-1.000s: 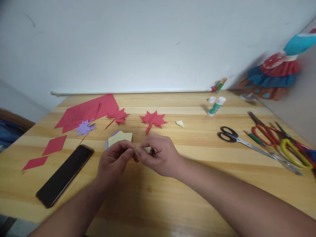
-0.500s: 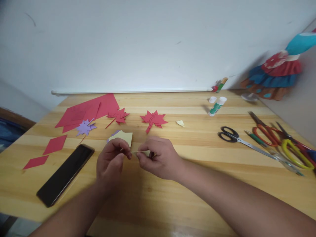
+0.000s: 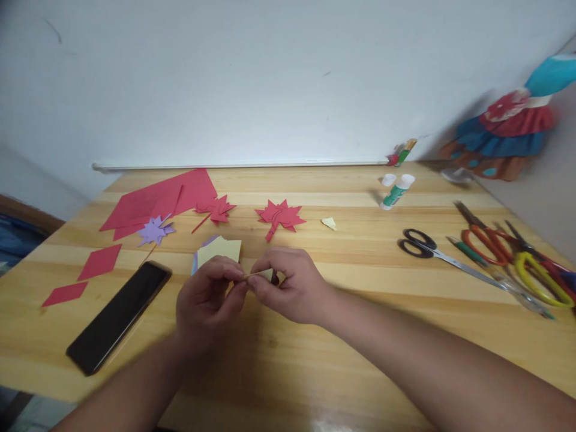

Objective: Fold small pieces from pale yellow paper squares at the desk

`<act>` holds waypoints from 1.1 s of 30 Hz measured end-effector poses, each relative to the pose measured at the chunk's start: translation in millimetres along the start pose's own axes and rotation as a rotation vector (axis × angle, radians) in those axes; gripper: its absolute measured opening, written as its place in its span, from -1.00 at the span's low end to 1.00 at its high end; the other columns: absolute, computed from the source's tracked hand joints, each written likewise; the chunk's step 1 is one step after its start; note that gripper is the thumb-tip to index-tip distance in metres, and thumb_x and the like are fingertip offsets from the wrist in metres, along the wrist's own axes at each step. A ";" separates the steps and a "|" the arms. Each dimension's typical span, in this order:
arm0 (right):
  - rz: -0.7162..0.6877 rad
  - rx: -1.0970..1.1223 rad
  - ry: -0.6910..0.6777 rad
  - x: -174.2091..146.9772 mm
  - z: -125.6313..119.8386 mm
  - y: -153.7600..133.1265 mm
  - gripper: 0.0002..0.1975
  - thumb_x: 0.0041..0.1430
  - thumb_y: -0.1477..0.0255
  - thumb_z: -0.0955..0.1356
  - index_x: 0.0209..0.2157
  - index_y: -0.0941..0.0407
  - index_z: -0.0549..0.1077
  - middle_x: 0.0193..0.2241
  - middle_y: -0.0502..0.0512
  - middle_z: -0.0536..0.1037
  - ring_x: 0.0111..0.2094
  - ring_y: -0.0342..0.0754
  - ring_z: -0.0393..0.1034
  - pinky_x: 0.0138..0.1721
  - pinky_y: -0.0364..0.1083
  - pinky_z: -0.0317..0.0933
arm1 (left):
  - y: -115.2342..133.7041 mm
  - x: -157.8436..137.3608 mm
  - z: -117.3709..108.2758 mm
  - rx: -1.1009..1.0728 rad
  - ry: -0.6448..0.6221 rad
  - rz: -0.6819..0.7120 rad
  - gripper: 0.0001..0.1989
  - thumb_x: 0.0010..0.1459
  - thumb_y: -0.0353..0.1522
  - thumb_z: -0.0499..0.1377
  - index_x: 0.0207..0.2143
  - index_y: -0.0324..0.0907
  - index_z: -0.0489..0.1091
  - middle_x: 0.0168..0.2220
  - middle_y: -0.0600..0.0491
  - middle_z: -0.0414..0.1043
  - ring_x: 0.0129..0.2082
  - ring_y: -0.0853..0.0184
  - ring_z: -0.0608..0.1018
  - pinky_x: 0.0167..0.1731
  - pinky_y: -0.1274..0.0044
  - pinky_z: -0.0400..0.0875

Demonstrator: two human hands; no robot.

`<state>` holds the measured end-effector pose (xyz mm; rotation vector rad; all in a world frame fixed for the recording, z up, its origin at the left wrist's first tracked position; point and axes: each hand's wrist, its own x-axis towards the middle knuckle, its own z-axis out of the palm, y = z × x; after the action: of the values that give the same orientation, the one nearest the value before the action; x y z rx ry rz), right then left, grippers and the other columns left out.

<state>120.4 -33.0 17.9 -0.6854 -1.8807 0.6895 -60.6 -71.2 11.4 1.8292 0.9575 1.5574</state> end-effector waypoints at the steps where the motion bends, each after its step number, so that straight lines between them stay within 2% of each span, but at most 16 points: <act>1: 0.033 0.020 0.001 0.1 0.3 0.9 -0.89 0.23 0.46 0.41 -0.40 0.10 0.53 -0.57 -0.05 0.52 -0.57 -0.20 0.34 -0.52 -0.21 0.22 | 0.2 0.8 0.2 -0.004 0.026 -0.041 -0.79 0.17 -0.58 0.27 -0.23 -0.12 0.43 -0.35 0.12 0.47 -0.37 0.45 0.54 -0.33 0.63 0.49; 5: 0.169 0.081 -0.012 -1.0 2.6 4.2 -0.93 0.18 0.40 0.45 -0.32 0.11 0.58 -0.57 -0.07 0.49 -0.59 -0.20 0.30 -0.55 -0.22 0.19 | -0.6 3.5 1.2 -0.042 0.143 -0.249 -0.87 0.16 -0.50 0.32 -0.29 -0.14 0.45 -0.36 0.11 0.51 -0.42 0.47 0.57 -0.37 0.66 0.52; 8: 0.248 0.083 -0.042 -1.9 3.8 5.7 -0.91 0.20 0.39 0.44 -0.28 0.10 0.59 -0.58 -0.10 0.43 -0.59 -0.21 0.26 -0.56 -0.22 0.15 | -3.1 4.0 0.4 -0.058 0.157 -0.316 -0.89 0.15 -0.45 0.34 -0.32 -0.16 0.45 -0.34 0.09 0.54 -0.42 0.46 0.58 -0.37 0.63 0.54; 15: 0.250 0.068 -0.013 -1.8 3.6 6.6 -0.93 0.23 0.42 0.40 -0.32 0.09 0.55 -0.59 -0.12 0.34 -0.56 -0.19 0.23 -0.53 -0.20 0.13 | -5.7 0.7 -2.8 0.141 0.068 -0.275 -0.93 0.21 -0.40 0.31 -0.24 -0.12 0.51 -0.32 0.08 0.59 -0.35 0.39 0.62 -0.30 0.56 0.55; 19: 0.289 0.094 -0.025 -1.1 3.5 4.8 -0.90 0.24 0.38 0.41 -0.34 0.10 0.54 -0.58 -0.10 0.35 -0.55 -0.18 0.22 -0.52 -0.19 0.13 | -4.9 0.1 -4.8 0.247 0.072 -0.226 -0.98 0.24 -0.39 0.30 -0.27 -0.11 0.51 -0.28 0.05 0.62 -0.28 0.33 0.65 -0.23 0.49 0.56; 24: 0.274 0.101 -0.031 0.0 3.9 3.8 -0.88 0.20 0.41 0.45 -0.22 0.08 0.60 -0.58 -0.14 0.33 -0.58 -0.21 0.21 -0.53 -0.20 0.14 | -4.3 4.4 -6.3 0.271 0.063 -0.141 -0.94 0.27 -0.42 0.26 -0.29 -0.11 0.44 -0.19 0.00 0.60 -0.18 0.30 0.63 -0.16 0.46 0.54; 26: 0.274 0.096 -0.026 0.3 3.9 4.0 -0.89 0.19 0.41 0.44 -0.23 0.08 0.60 -0.59 -0.13 0.33 -0.57 -0.20 0.21 -0.53 -0.20 0.14 | -5.1 5.6 -5.9 0.278 0.038 -0.126 -0.93 0.26 -0.43 0.25 -0.31 -0.11 0.42 -0.21 0.00 0.57 -0.20 0.31 0.62 -0.19 0.48 0.53; 29: 0.294 0.111 -0.020 0.7 3.1 4.7 -0.91 0.23 0.40 0.41 -0.31 0.10 0.57 -0.57 -0.10 0.37 -0.56 -0.19 0.23 -0.52 -0.19 0.16 | -6.6 5.5 -5.4 0.271 -0.023 -0.173 -0.94 0.26 -0.45 0.21 -0.27 -0.12 0.43 -0.28 0.04 0.56 -0.28 0.34 0.61 -0.26 0.51 0.51; 33: 0.296 0.120 -0.036 1.4 1.5 5.8 -0.83 0.25 0.37 0.39 -0.42 0.11 0.48 -0.57 -0.07 0.40 -0.54 -0.18 0.23 -0.51 -0.18 0.16 | -4.0 7.9 -9.1 0.345 -0.065 -0.172 -0.90 0.22 -0.46 0.23 -0.23 -0.11 0.47 -0.34 0.09 0.58 -0.35 0.36 0.61 -0.28 0.51 0.50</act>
<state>119.4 -28.4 14.0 -0.8887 -1.7708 1.0004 -69.5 -62.8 14.5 1.9496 1.3818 1.2814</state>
